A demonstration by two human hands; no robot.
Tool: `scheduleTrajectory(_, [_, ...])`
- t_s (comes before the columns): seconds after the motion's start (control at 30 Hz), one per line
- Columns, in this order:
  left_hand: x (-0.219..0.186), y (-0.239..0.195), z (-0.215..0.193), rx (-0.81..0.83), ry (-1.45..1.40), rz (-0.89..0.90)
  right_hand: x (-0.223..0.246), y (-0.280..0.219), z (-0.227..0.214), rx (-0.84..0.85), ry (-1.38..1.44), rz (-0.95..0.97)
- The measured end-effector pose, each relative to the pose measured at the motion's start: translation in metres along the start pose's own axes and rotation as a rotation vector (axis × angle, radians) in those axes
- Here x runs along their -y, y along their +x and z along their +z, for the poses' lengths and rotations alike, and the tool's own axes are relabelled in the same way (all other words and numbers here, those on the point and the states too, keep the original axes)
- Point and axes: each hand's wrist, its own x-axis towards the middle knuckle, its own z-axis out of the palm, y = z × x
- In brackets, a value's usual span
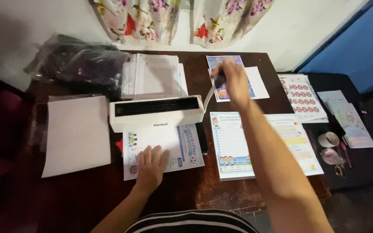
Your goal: Organizing and aligning printed sheets and covers in preparation for manual book binding.
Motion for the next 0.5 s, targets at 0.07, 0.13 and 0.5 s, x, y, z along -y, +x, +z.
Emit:
scheduleTrajectory(0.07, [-0.004,-0.002,-0.005,0.012,0.0,-0.016,0.029,-0.067,0.008,-0.047,-0.05,-0.012])
scheduleTrajectory(0.13, [-0.004,0.006,-0.019,0.142,0.176,-0.011,0.057,-0.144,0.016,-0.149,-0.231,-0.024])
scheduleTrajectory(0.5, [-0.003,0.004,-0.013,0.075,0.09,0.008,-0.021,-0.302,0.039,-0.009,-0.563,-0.212])
